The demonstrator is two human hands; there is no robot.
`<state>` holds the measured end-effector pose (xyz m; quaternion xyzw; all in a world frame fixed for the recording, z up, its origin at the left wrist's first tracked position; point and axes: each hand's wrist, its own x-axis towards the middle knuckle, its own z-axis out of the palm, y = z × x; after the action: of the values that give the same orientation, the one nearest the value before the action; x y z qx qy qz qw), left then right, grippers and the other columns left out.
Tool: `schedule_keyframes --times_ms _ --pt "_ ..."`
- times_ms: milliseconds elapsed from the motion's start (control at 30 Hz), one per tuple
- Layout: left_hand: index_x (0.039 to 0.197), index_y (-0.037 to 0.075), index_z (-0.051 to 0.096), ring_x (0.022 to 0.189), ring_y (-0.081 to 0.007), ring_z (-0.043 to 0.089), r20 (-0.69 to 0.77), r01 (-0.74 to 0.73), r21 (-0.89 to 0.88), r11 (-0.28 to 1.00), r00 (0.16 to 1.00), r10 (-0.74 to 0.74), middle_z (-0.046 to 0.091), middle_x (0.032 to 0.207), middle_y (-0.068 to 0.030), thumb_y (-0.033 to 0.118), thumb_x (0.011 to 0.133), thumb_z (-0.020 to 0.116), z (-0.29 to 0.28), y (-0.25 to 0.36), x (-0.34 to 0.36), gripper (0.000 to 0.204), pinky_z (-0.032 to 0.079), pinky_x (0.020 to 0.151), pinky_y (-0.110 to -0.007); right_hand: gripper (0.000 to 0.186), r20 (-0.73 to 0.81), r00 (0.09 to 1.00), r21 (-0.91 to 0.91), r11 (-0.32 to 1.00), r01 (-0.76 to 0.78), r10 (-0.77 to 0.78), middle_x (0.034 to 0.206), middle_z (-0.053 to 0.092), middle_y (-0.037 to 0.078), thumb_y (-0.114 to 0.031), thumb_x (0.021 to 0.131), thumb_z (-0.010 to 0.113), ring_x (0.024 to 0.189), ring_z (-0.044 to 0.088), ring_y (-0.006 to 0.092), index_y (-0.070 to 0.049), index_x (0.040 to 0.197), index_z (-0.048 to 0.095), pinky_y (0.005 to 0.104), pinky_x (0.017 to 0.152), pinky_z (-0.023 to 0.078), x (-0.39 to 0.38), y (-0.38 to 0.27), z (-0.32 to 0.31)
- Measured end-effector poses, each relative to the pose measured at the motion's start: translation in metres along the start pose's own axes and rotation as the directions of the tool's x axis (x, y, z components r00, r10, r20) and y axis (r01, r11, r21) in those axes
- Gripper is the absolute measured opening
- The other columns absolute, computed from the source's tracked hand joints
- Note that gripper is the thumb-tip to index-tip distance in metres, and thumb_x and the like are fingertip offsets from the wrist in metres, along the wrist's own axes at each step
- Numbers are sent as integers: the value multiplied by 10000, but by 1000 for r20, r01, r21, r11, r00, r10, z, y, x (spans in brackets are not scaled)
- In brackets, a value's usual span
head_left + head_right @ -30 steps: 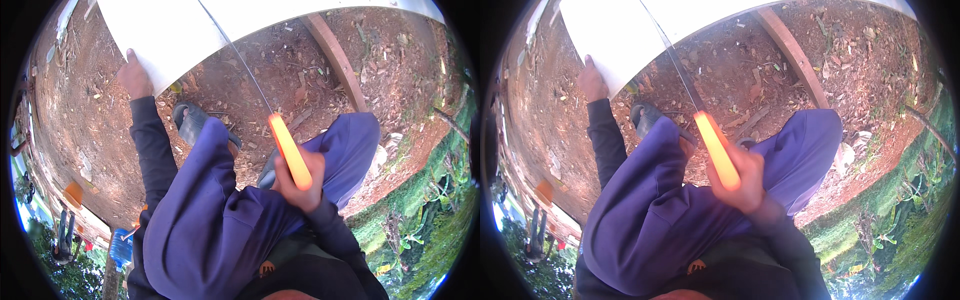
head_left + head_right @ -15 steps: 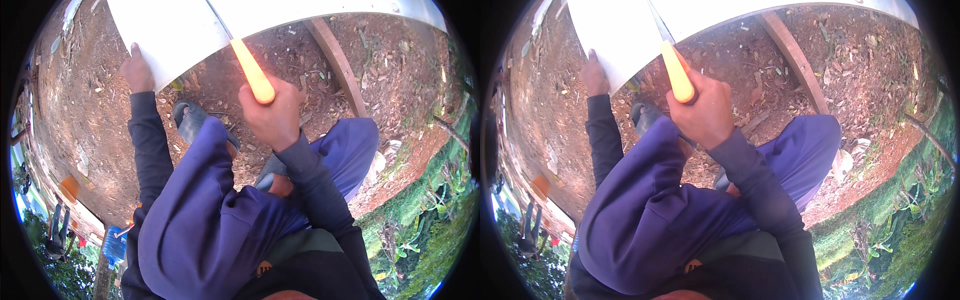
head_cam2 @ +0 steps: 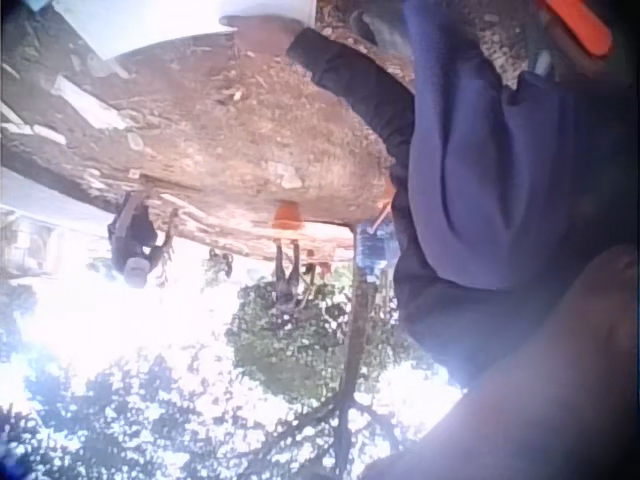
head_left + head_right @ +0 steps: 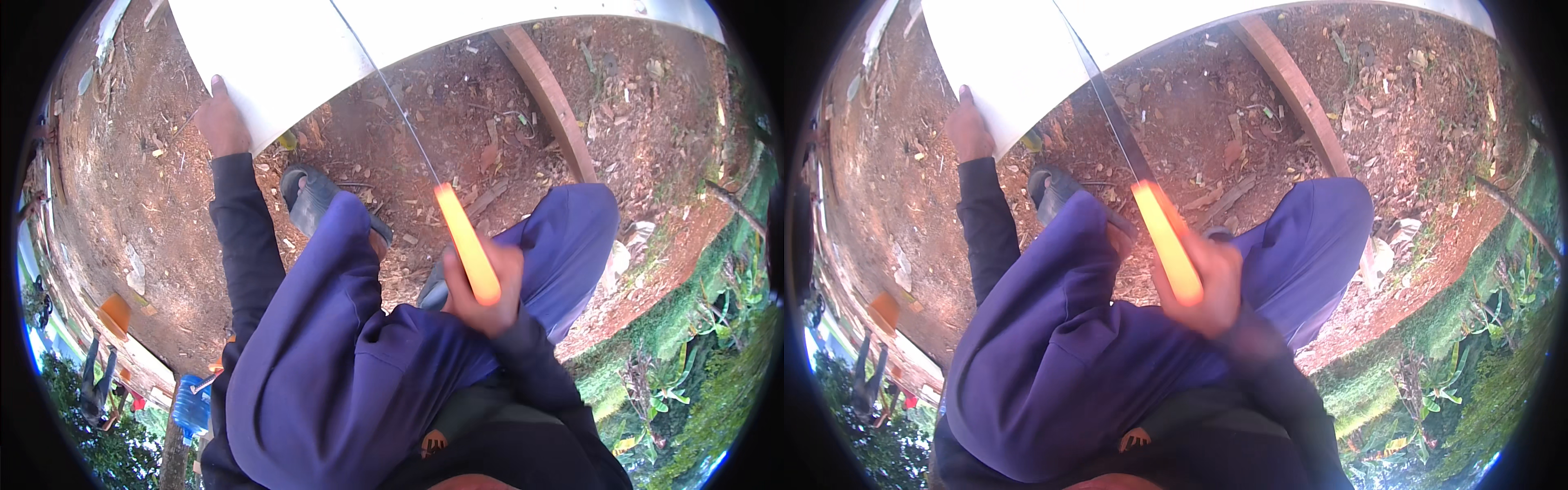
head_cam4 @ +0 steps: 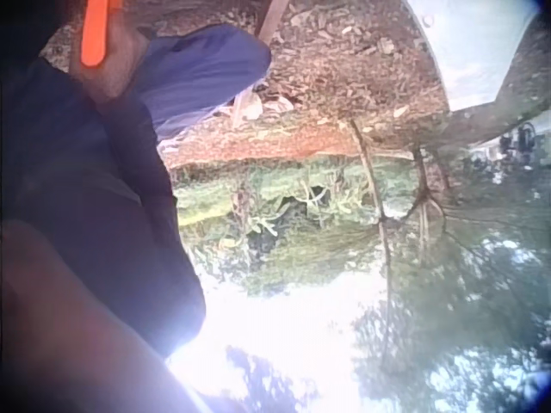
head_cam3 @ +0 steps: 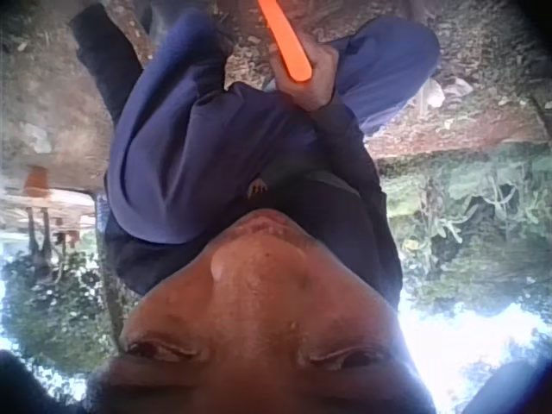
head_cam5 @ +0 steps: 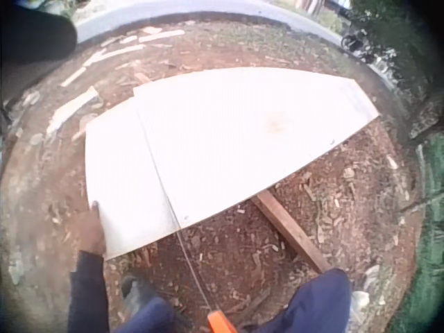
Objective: The person uses a hand saw to cut a white rectangular board placed on a wooden support outdoors. They hold the board with one hand and saw with the other, completing the cut and separating the pieces.
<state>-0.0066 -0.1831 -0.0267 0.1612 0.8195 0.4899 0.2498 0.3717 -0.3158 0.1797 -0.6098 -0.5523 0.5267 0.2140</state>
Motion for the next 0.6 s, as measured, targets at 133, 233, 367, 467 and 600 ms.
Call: schedule_keyframes --times_ms 133,233,367,467,600 --pt "815 -148 650 689 -207 619 14 18 40 999 1000 -19 690 834 -211 323 1035 631 3 -1 -10 521 501 641 -388 244 -52 996 -77 995 70 -74 682 655 134 0 809 717 598 702 286 39 1050 718 354 564 522 -14 -3 -15" --pt "800 -137 652 678 -194 602 0 -10 18 1000 1000 10 680 805 -187 312 1038 624 13 1 -4 509 484 625 -390 157 -91 985 -34 989 142 -145 649 605 186 -121 839 742 585 664 341 -11 855 632 389 542 480 96 -2 27" --pt "743 -111 647 643 -166 551 16 -14 57 998 1000 13 652 732 -126 295 1038 631 -20 -1 -4 502 442 592 -392 100 -57 980 -96 978 184 -190 649 635 144 -56 817 731 582 677 322 -11 887 677 374 540 497 36 20 13" --pt "707 -94 637 620 -153 515 -72 -23 -66 998 997 18 631 693 -96 283 1036 637 -41 -18 10 501 419 582 -395 86 -46 983 -118 978 171 -177 624 589 84 20 787 707 516 624 262 36 864 671 343 527 492 -27 23 -26" --pt "752 -96 683 651 -209 586 -183 -3 -13 1000 983 0 675 725 -136 322 1031 635 -61 -24 39 505 467 639 -417 101 -17 995 -150 984 92 -96 661 584 94 8 807 717 526 581 283 4 784 619 357 520 449 -30 20 -31"
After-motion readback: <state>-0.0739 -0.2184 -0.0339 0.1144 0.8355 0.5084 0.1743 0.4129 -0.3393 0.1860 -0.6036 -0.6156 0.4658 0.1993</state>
